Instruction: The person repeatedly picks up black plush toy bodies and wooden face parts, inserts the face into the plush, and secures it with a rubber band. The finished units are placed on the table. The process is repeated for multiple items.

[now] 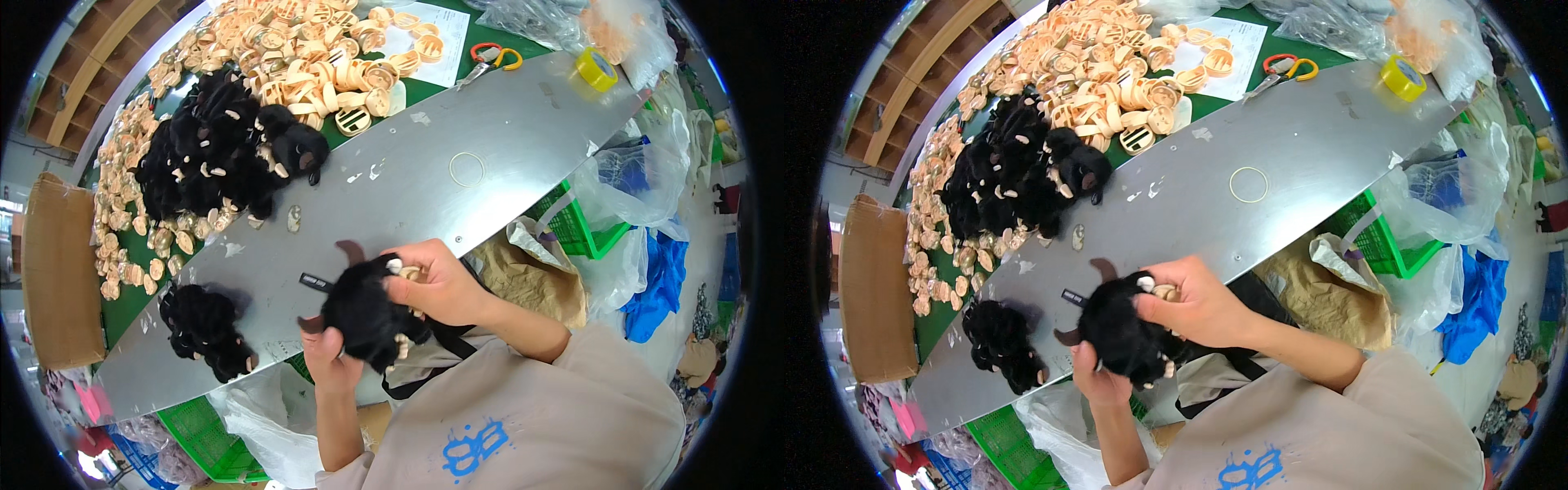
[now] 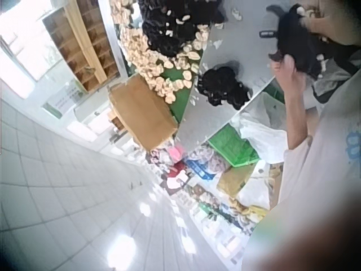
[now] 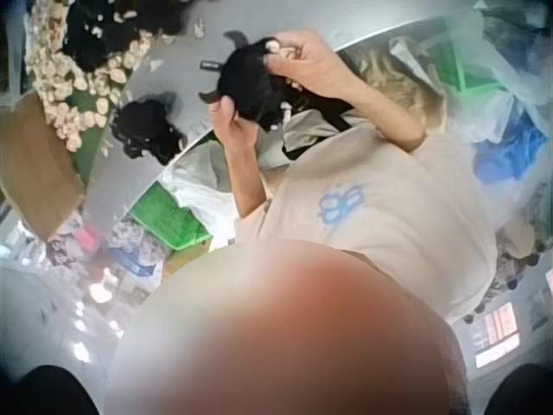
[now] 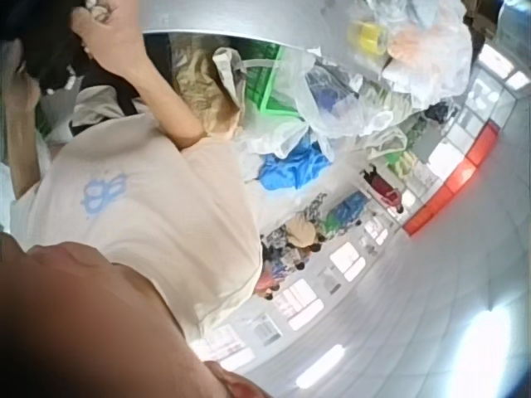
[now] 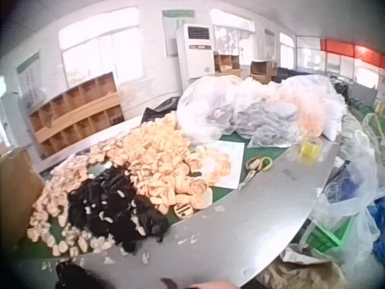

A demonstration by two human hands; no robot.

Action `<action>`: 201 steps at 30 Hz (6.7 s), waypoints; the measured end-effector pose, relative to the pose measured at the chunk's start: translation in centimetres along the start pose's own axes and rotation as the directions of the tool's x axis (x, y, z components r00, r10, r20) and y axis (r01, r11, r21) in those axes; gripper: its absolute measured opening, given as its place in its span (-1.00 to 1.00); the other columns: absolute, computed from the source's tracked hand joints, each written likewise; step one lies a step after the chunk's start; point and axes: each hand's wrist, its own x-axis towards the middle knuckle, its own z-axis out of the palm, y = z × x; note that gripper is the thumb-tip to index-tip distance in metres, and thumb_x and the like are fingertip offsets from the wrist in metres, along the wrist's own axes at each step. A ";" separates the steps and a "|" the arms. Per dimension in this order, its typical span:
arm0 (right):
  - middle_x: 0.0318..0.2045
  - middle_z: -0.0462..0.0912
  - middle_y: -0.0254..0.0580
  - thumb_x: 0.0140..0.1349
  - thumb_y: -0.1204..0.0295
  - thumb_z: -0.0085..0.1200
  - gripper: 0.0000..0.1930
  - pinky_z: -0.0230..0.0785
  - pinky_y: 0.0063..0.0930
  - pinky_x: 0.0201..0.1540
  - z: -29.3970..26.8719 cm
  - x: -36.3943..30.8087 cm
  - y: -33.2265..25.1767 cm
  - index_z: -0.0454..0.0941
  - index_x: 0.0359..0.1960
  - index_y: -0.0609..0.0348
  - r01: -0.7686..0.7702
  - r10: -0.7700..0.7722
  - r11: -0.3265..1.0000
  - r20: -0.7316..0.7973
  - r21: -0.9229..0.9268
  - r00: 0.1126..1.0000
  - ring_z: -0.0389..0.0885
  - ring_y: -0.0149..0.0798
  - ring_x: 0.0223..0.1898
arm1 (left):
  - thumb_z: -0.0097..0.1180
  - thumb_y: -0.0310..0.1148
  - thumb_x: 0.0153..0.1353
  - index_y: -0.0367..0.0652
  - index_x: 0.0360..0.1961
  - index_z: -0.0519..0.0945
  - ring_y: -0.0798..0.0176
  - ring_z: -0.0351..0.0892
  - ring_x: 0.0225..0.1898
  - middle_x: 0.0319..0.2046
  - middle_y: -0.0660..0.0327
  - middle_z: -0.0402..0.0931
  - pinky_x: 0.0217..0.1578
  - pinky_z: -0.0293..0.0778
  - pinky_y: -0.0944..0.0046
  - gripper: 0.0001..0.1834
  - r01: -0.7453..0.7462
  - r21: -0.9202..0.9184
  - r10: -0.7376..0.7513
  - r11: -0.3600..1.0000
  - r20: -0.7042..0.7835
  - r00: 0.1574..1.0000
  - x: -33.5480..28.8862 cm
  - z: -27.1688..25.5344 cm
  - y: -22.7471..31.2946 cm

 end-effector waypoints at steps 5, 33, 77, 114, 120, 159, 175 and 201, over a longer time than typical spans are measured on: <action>-0.57 0.43 -0.54 0.29 0.46 0.12 -0.87 0.15 -0.66 -0.46 0.5 -0.2 -0.6 0.53 -0.22 0.25 0.137 -0.137 0.968 0.013 -0.212 0.990 0.25 -0.65 -0.50 | -0.07 0.02 0.31 -0.41 0.27 0.31 0.10 0.47 0.18 0.18 0.01 0.44 0.23 0.37 0.07 -0.28 0.013 -0.114 -0.009 0.993 0.040 0.999 -0.3 -1.6 -1.6; -0.37 0.61 -0.27 0.40 0.40 0.03 -0.73 0.47 -0.64 -0.35 2.4 -2.1 1.3 0.40 0.06 0.23 0.126 -0.126 0.992 -0.025 -0.002 0.992 0.56 -0.54 -0.41 | 0.13 -0.37 0.26 -0.30 -0.15 0.54 0.36 0.54 -0.37 -0.37 0.19 0.55 -0.32 0.49 0.35 -0.78 0.080 0.290 0.018 0.954 -0.318 0.948 -1.3 3.1 -0.9; -0.30 0.46 -0.03 0.23 0.24 0.12 -0.49 0.38 -0.25 -0.25 1.2 1.2 4.8 0.41 0.17 0.19 0.669 -0.629 0.563 0.274 -0.484 0.728 0.46 -0.02 -0.30 | -0.04 -0.22 0.44 -0.34 0.12 0.43 0.29 0.50 0.05 0.02 0.15 0.51 0.06 0.39 0.26 -0.59 -0.082 0.334 0.221 0.939 -0.405 0.887 -3.0 0.9 -1.9; -0.51 0.48 -0.29 0.23 0.08 0.12 -0.58 0.19 -0.60 -0.56 1.6 2.2 4.6 0.45 -0.22 0.27 0.562 -0.560 0.752 0.114 -0.345 0.820 0.33 -0.50 -0.62 | 0.02 -0.29 0.35 -0.27 0.36 0.18 0.06 0.40 0.25 0.25 0.04 0.33 0.23 0.40 -0.01 -0.38 0.058 -0.136 -0.069 0.989 -0.077 0.995 -4.0 -0.6 -2.6; -0.50 0.50 -0.27 0.23 0.07 0.12 -0.56 0.21 -0.59 -0.57 1.3 2.0 4.8 0.45 -0.24 0.28 0.615 -0.620 0.685 0.131 -0.390 0.774 0.37 -0.48 -0.61 | 0.26 -0.36 0.22 -0.34 0.31 0.24 0.13 0.46 0.17 0.16 0.07 0.42 0.19 0.41 0.09 -0.30 0.113 -0.091 -0.116 0.989 -0.032 0.993 -3.9 -0.1 -2.4; -0.60 0.51 -0.26 -0.01 0.33 0.40 -0.55 0.27 -0.43 -0.56 1.1 0.9 1.7 0.61 -0.07 0.22 0.689 -0.793 0.258 0.259 -0.677 0.551 0.41 -0.24 -0.63 | 0.16 -0.56 0.27 -0.29 -0.19 0.50 0.50 0.36 -0.24 -0.27 0.34 0.47 -0.16 0.29 0.50 -0.88 -0.228 0.725 0.490 0.650 -0.170 0.855 -2.9 3.2 -1.7; -0.10 0.55 -0.41 0.13 0.24 0.36 -0.36 0.35 -0.54 0.02 -3.4 -0.5 2.0 0.39 0.22 0.15 -0.089 0.051 0.994 0.425 0.071 0.904 0.47 -0.49 -0.08 | 0.41 -0.49 0.06 -0.18 -0.25 0.47 0.55 0.40 -0.33 -0.37 0.40 0.47 -0.28 0.36 0.52 -0.67 -0.017 0.703 0.171 0.711 -0.149 0.974 -2.8 2.2 -0.9; -0.54 0.46 -0.11 0.06 0.34 0.39 -0.61 0.29 -0.38 -0.54 6.0 -13.8 -7.6 0.52 -0.21 0.33 0.751 -0.661 0.409 0.399 -0.518 0.635 0.37 -0.14 -0.61 | 0.27 -0.33 0.12 -0.25 0.02 0.40 0.23 0.24 0.03 -0.01 0.14 0.23 0.11 0.13 0.30 -0.52 -0.519 0.549 0.119 0.656 0.603 0.789 -8.8 8.8 3.7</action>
